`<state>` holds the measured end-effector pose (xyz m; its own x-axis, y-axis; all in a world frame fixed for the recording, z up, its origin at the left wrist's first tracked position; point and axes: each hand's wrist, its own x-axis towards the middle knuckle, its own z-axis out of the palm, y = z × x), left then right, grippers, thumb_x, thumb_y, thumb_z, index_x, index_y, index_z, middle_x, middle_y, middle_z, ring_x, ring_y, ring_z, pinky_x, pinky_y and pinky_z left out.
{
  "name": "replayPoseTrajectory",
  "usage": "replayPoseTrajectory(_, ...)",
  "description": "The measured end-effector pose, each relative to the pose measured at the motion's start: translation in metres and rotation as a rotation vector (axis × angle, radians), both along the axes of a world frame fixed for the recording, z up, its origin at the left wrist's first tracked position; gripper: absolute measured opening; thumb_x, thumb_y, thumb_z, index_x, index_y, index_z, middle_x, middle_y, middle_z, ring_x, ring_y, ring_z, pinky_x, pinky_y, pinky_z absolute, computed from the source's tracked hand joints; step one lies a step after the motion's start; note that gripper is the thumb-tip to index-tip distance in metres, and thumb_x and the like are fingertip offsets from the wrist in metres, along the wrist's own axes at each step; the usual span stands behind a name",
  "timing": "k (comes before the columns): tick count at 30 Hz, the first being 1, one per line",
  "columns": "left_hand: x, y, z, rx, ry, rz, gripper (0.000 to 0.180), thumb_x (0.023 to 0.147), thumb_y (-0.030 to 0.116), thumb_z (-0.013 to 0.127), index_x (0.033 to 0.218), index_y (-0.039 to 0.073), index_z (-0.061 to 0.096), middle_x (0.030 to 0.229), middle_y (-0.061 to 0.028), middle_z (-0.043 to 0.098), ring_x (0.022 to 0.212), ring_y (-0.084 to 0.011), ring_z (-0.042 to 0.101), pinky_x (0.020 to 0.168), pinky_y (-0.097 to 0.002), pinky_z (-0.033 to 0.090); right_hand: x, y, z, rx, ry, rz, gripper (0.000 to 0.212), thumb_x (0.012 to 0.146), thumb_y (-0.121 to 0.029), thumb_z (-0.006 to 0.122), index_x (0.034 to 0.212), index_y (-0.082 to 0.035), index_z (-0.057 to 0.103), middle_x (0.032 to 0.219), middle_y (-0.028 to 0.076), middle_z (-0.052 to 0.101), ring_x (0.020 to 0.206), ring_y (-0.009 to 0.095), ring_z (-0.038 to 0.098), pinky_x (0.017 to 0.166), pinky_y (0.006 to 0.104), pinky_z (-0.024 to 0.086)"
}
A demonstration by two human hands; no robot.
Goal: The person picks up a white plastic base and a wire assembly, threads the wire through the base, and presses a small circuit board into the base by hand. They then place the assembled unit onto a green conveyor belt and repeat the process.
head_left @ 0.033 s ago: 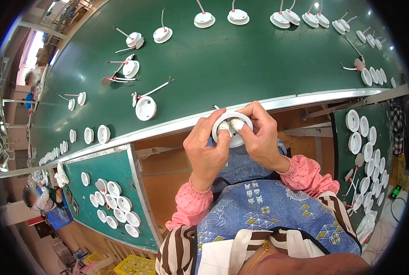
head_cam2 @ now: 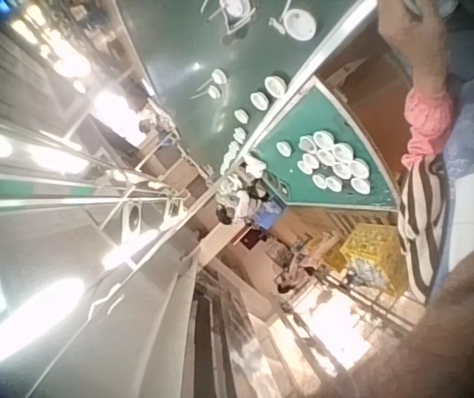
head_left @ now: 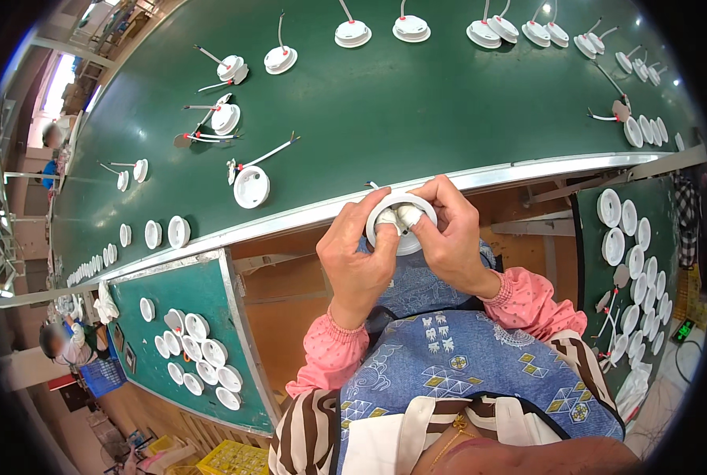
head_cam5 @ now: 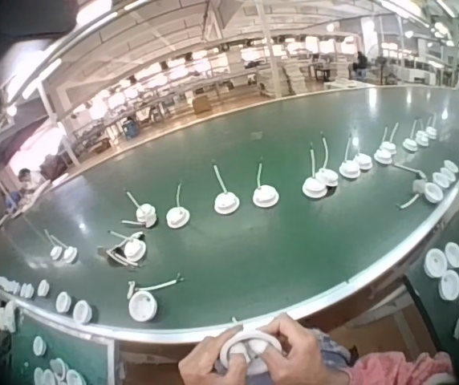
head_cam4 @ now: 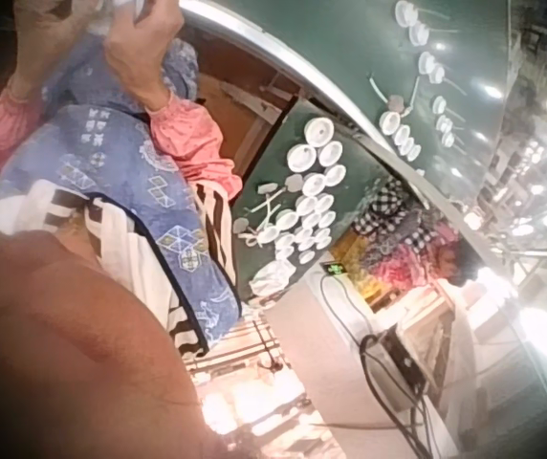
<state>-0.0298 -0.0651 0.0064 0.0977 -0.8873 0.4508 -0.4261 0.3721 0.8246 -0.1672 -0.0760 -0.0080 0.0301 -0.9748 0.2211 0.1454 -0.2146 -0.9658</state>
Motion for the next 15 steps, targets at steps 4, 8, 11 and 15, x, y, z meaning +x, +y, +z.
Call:
replayPoseTrajectory(4, -0.007, 0.003, 0.007, 0.126, 0.079, 0.015, 0.031, 0.083, -0.002, 0.060, 0.111, 0.000, 0.072, 0.092, -0.0056, 0.069, 0.081, -0.0096, 0.061, 0.069, -0.0236, 0.048, 0.003, 0.004, -0.005, -0.084, 0.054, -0.086, 0.013, 0.088, 0.006, 0.058, 0.100, 0.004, 0.057, 0.091, 0.009, 0.066, 0.083, 0.010, 0.066, 0.071, 0.0254, 0.054)
replayPoseTrajectory(8, -0.013, 0.003, 0.002, 0.195, 0.165, -0.007, 0.033, 0.085, -0.002, 0.058, 0.116, -0.002, 0.069, 0.101, -0.0067, 0.069, 0.090, -0.0104, 0.062, 0.075, -0.0240, 0.049, 0.004, 0.002, 0.001, 0.011, -0.083, -0.079, 0.012, 0.089, 0.005, 0.059, 0.101, 0.004, 0.057, 0.092, 0.008, 0.066, 0.083, 0.009, 0.065, 0.072, 0.0248, 0.053)
replayPoseTrajectory(11, -0.017, 0.005, 0.001, 0.176, 0.502, -0.019, 0.040, 0.084, -0.003, 0.058, 0.123, -0.001, 0.064, 0.104, -0.0112, 0.064, 0.087, -0.0152, 0.061, 0.073, -0.0271, 0.049, 0.005, -0.003, 0.005, 0.074, -0.132, -0.061, 0.010, 0.091, 0.003, 0.059, 0.101, 0.004, 0.057, 0.093, 0.007, 0.067, 0.084, 0.008, 0.064, 0.072, 0.0239, 0.053)
replayPoseTrajectory(15, -0.009, 0.006, -0.004, 0.200, 0.373, -0.046, 0.042, 0.087, -0.001, 0.055, 0.129, -0.002, 0.061, 0.107, -0.0113, 0.062, 0.093, -0.0165, 0.060, 0.077, -0.0283, 0.049, 0.004, -0.006, 0.009, 0.110, -0.107, 0.011, 0.010, 0.092, 0.002, 0.060, 0.101, 0.004, 0.057, 0.093, 0.007, 0.067, 0.085, 0.008, 0.064, 0.071, 0.0246, 0.054)
